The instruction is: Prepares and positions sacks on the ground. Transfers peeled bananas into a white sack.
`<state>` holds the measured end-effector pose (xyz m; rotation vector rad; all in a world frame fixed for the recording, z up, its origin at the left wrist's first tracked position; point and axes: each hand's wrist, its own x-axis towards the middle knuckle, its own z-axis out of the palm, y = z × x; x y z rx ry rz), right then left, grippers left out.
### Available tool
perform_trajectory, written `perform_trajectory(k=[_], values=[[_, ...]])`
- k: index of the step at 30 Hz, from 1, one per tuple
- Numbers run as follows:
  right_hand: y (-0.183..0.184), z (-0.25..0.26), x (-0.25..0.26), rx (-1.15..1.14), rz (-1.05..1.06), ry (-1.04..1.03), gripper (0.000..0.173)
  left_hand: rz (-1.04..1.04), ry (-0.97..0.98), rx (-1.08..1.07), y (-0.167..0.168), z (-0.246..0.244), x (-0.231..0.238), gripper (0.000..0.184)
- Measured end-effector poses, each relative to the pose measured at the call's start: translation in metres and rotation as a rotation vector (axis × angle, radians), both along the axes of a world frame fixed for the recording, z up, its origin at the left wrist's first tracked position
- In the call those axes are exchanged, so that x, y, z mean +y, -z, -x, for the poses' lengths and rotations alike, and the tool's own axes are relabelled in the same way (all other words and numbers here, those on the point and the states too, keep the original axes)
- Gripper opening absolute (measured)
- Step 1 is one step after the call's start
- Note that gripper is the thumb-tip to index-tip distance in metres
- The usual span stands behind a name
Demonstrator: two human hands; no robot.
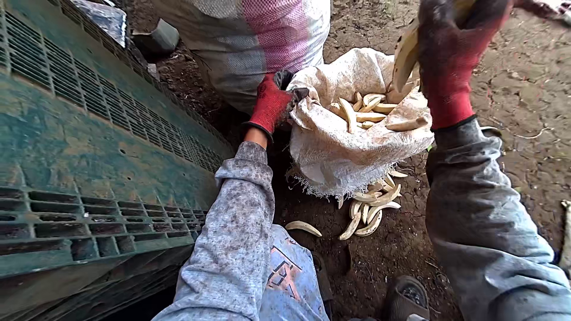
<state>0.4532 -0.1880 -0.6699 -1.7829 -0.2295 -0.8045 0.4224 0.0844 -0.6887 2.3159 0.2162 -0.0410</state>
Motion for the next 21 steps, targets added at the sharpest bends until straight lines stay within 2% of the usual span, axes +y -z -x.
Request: perform_trajectory(k=[2,3,5,6,7,9,10,12,13,15,17,18,21], values=[[0.023,0.020,0.008,0.141,0.599,-0.110,0.036,-0.007,-0.045,0.008,0.003,-0.004,0.003,0.046],[0.033,0.040,0.019,0.083,0.744,-0.135,0.037,-0.030,-0.071,0.018,0.006,-0.008,0.005,0.047],[0.062,0.093,0.051,-0.165,0.726,-0.222,0.033,-0.090,-0.101,0.028,0.013,-0.011,0.007,0.050],[0.081,0.122,0.072,-0.209,0.714,-0.363,0.033,-0.110,-0.098,0.027,0.013,-0.011,0.007,0.051],[0.103,0.148,0.093,-0.141,0.789,-0.567,0.035,-0.124,-0.096,0.025,0.013,-0.012,0.005,0.050],[0.156,0.187,0.132,0.308,0.997,-1.035,0.037,-0.140,-0.104,0.040,0.013,-0.014,0.002,0.051],[0.188,0.203,0.146,0.483,1.026,-1.130,0.040,-0.145,-0.107,0.045,0.012,-0.014,-0.001,0.051],[0.237,0.231,0.161,0.618,1.015,-1.131,0.039,-0.173,-0.088,0.052,0.008,-0.011,-0.003,0.050],[0.249,0.241,0.162,0.648,1.009,-1.118,0.041,-0.199,-0.072,0.056,0.005,-0.011,-0.003,0.050],[0.251,0.249,0.164,0.705,1.020,-1.093,0.043,-0.245,-0.047,0.067,0.004,-0.008,-0.001,0.052],[0.230,0.242,0.157,0.698,0.954,-1.030,0.047,-0.247,-0.031,0.067,0.006,-0.007,0.004,0.051],[0.212,0.233,0.148,0.595,0.868,-0.939,0.051,-0.237,-0.025,0.062,0.007,-0.007,0.005,0.050],[0.152,0.178,0.122,-0.114,0.531,-0.410,0.039,-0.224,-0.027,0.075,0.005,-0.010,0.008,0.047]])
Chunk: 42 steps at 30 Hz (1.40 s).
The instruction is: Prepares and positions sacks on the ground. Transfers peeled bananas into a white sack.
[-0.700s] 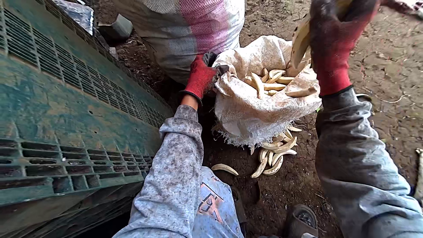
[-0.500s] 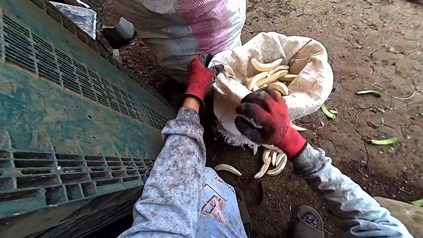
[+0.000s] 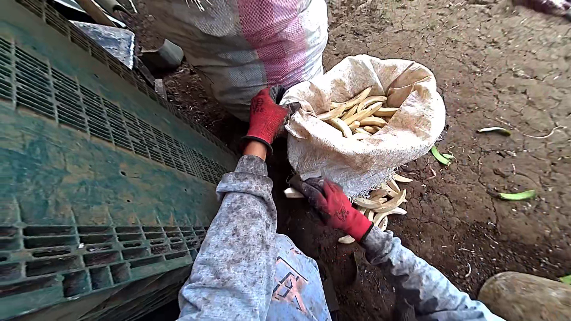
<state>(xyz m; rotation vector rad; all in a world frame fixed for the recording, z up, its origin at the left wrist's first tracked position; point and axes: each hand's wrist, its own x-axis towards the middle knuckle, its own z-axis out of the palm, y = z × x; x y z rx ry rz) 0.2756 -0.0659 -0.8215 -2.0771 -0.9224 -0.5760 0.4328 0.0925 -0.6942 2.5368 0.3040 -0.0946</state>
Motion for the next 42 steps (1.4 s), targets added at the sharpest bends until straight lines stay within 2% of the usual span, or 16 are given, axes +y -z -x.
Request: perform_trajectory(k=[2,3,5,6,10,14,19,21,24,28,30,34,36,38,40,42], values=[[-0.060,-0.053,-0.028,-0.262,-0.162,0.220,0.031,0.011,-0.001,-0.002,0.002,0.000,0.001,0.045],[-0.088,-0.078,-0.046,-0.287,-0.119,0.335,0.033,0.016,0.000,-0.010,0.003,-0.001,0.000,0.044],[-0.127,-0.110,-0.088,-0.051,0.145,0.429,0.045,0.001,-0.030,-0.045,0.007,-0.003,-0.002,0.045],[-0.130,-0.115,-0.107,0.054,0.161,0.447,0.043,-0.010,-0.052,-0.057,0.008,-0.004,-0.002,0.046],[-0.068,-0.043,-0.156,0.509,-0.168,0.817,0.043,0.010,-0.142,-0.069,0.014,-0.008,-0.005,0.050],[0.022,0.001,-0.161,1.020,-0.151,0.960,0.094,-0.004,-0.153,-0.070,0.012,-0.010,-0.010,0.050],[0.055,0.030,-0.107,1.483,0.310,0.987,0.136,-0.024,-0.178,-0.057,0.011,-0.007,-0.008,0.052],[0.078,0.039,-0.081,1.410,0.414,1.053,0.135,-0.027,-0.175,-0.057,0.012,-0.007,-0.010,0.051],[0.095,0.035,-0.073,1.255,0.471,1.097,0.117,-0.036,-0.169,-0.044,0.009,-0.007,-0.013,0.053],[0.090,0.034,-0.105,1.152,0.548,1.023,0.078,-0.032,-0.148,-0.049,0.009,-0.002,-0.009,0.050],[0.080,0.034,-0.123,1.200,0.497,1.007,0.068,-0.034,-0.147,-0.049,0.008,-0.001,-0.010,0.049],[0.045,0.033,-0.158,1.072,-0.015,1.185,0.060,-0.007,-0.144,-0.065,0.008,-0.001,-0.012,0.048],[0.004,0.020,-0.174,0.819,-0.288,1.202,0.057,-0.002,-0.125,-0.071,0.008,-0.002,-0.014,0.048],[-0.047,0.002,-0.177,0.495,-0.610,1.074,0.052,0.004,-0.101,-0.080,0.008,-0.004,-0.014,0.047],[-0.103,-0.019,-0.163,0.233,-0.914,0.779,0.050,0.004,-0.081,-0.083,0.010,-0.005,-0.012,0.046],[-0.143,-0.065,-0.147,-0.044,-1.092,0.560,0.045,-0.004,-0.073,-0.065,0.010,-0.004,-0.012,0.047]])
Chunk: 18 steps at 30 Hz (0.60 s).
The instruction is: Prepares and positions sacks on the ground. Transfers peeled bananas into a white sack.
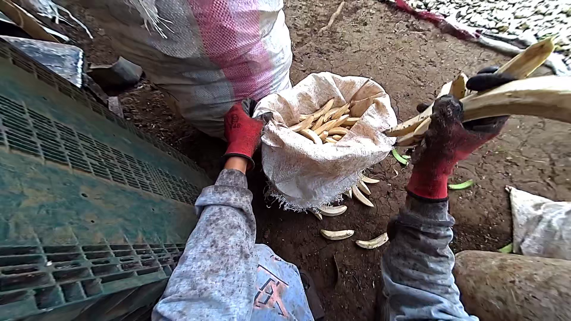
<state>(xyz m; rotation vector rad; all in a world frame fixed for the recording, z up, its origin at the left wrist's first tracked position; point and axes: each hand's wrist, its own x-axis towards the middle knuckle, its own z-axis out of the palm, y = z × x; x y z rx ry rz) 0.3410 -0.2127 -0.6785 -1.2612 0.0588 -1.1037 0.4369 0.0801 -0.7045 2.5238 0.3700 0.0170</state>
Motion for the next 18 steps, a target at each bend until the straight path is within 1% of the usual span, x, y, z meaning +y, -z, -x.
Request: perform_trajectory(k=[1,2,3,4,5,6,7,8,9,10,11,12,13,14,15,16,18], values=[[-0.011,-0.026,0.008,-0.076,-0.003,-0.001,0.044,-0.001,0.000,-0.001,0.000,0.000,0.000,0.047],[-0.013,-0.047,0.014,-0.072,0.035,-0.039,0.044,0.000,-0.002,-0.009,-0.001,0.002,-0.001,0.047],[-0.009,-0.060,0.018,0.033,0.150,-0.112,0.045,0.001,-0.004,-0.019,-0.002,0.003,-0.001,0.047],[-0.003,-0.066,0.016,0.200,0.354,-0.219,0.051,0.005,-0.003,-0.030,-0.003,0.005,-0.001,0.047],[0.003,-0.063,0.014,0.368,0.597,-0.303,0.061,0.012,0.005,-0.038,-0.004,0.006,0.000,0.047],[0.013,-0.053,0.012,0.456,0.762,-0.338,0.070,0.010,0.011,-0.042,-0.004,0.006,0.001,0.047],[0.031,-0.034,0.007,0.463,0.777,-0.336,0.069,0.005,0.017,-0.043,-0.003,0.006,0.000,0.047],[0.056,-0.010,0.000,0.444,0.681,-0.296,0.060,-0.004,0.021,-0.043,-0.002,0.005,-0.001,0.047],[0.089,0.009,-0.007,0.447,0.539,-0.176,0.050,-0.023,0.030,-0.032,0.000,0.005,-0.002,0.047],[0.124,0.025,-0.015,0.526,0.424,-0.028,0.044,-0.054,0.048,-0.005,0.003,0.005,-0.002,0.050],[0.154,0.039,-0.022,0.725,0.417,0.056,0.044,-0.075,0.056,0.012,0.008,0.005,0.000,0.052],[0.179,0.051,-0.027,1.005,0.508,0.003,0.053,-0.079,0.044,0.013,0.010,0.002,0.002,0.052],[0.198,0.057,-0.027,1.270,0.659,-0.132,0.071,-0.077,0.025,0.016,0.010,0.000,0.003,0.052],[0.211,0.055,-0.019,1.469,0.794,-0.262,0.090,-0.070,0.008,0.008,0.009,-0.002,0.003,0.051],[0.221,0.050,-0.008,1.587,0.885,-0.332,0.103,-0.069,-0.004,-0.001,0.009,-0.003,0.003,0.051],[0.229,0.045,0.005,1.633,0.922,-0.344,0.108,-0.068,-0.009,-0.001,0.009,-0.004,0.003,0.051],[0.237,0.034,0.020,1.655,0.931,-0.290,0.110,-0.066,-0.004,-0.013,0.011,-0.005,0.003,0.050]])
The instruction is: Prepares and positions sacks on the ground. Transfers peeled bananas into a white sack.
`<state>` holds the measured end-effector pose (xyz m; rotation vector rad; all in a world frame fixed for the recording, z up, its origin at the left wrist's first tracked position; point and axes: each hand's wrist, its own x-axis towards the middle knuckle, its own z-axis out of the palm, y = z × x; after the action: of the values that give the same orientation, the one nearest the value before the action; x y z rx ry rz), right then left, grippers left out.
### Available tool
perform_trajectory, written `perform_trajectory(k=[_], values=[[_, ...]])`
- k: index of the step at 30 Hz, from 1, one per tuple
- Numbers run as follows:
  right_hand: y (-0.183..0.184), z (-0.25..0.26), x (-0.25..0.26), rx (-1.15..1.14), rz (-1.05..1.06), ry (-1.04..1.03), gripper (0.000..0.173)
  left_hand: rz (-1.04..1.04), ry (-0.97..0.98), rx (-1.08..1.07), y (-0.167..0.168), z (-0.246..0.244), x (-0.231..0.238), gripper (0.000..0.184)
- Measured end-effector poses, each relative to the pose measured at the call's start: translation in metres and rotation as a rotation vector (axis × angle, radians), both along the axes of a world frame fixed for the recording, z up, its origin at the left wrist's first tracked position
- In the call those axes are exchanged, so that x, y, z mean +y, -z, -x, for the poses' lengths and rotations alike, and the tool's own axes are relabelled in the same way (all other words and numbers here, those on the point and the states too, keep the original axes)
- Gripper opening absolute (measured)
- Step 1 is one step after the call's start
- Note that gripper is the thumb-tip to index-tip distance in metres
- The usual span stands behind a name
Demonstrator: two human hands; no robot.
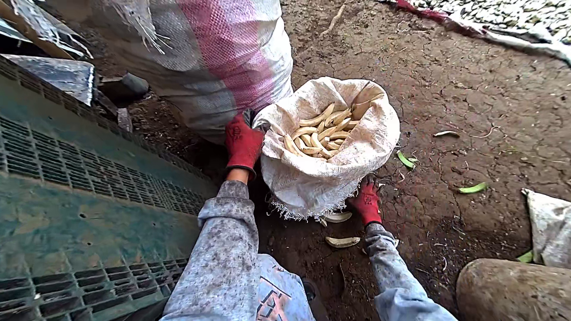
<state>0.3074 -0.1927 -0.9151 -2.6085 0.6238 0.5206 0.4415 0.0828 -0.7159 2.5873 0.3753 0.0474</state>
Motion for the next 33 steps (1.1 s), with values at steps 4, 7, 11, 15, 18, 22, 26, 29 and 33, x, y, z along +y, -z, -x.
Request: perform_trajectory(k=[4,7,11,15,18,22,26,29,33], values=[[-0.006,-0.015,0.002,0.081,0.090,-0.009,0.100,-0.003,0.026,-0.029,0.001,0.001,0.003,0.048],[-0.011,-0.012,-0.001,0.114,0.067,0.024,0.091,-0.007,0.033,-0.027,-0.002,0.002,0.000,0.046],[-0.016,0.024,-0.022,0.011,-0.063,0.295,0.079,-0.009,0.021,-0.014,-0.002,0.003,-0.001,0.048],[-0.056,0.041,-0.050,-0.380,-0.163,0.628,0.083,-0.022,0.032,-0.001,-0.001,0.006,-0.001,0.049],[-0.119,0.014,-0.055,-0.990,-0.261,0.635,0.093,0.008,0.051,-0.034,-0.004,0.006,-0.002,0.046],[-0.202,-0.048,-0.042,-1.331,-0.127,0.139,0.085,0.010,0.060,-0.021,-0.001,0.006,-0.002,0.046],[-0.211,-0.051,-0.035,-0.966,-0.123,-0.351,0.079,0.019,0.064,-0.049,-0.001,0.008,0.001,0.046],[-0.111,-0.003,-0.029,-1.136,-0.364,0.035,0.043,0.002,0.050,-0.026,-0.003,0.009,-0.001,0.049],[-0.015,0.030,-0.009,-0.337,-0.145,0.214,0.047,-0.018,0.040,0.004,0.000,0.003,-0.003,0.049]])
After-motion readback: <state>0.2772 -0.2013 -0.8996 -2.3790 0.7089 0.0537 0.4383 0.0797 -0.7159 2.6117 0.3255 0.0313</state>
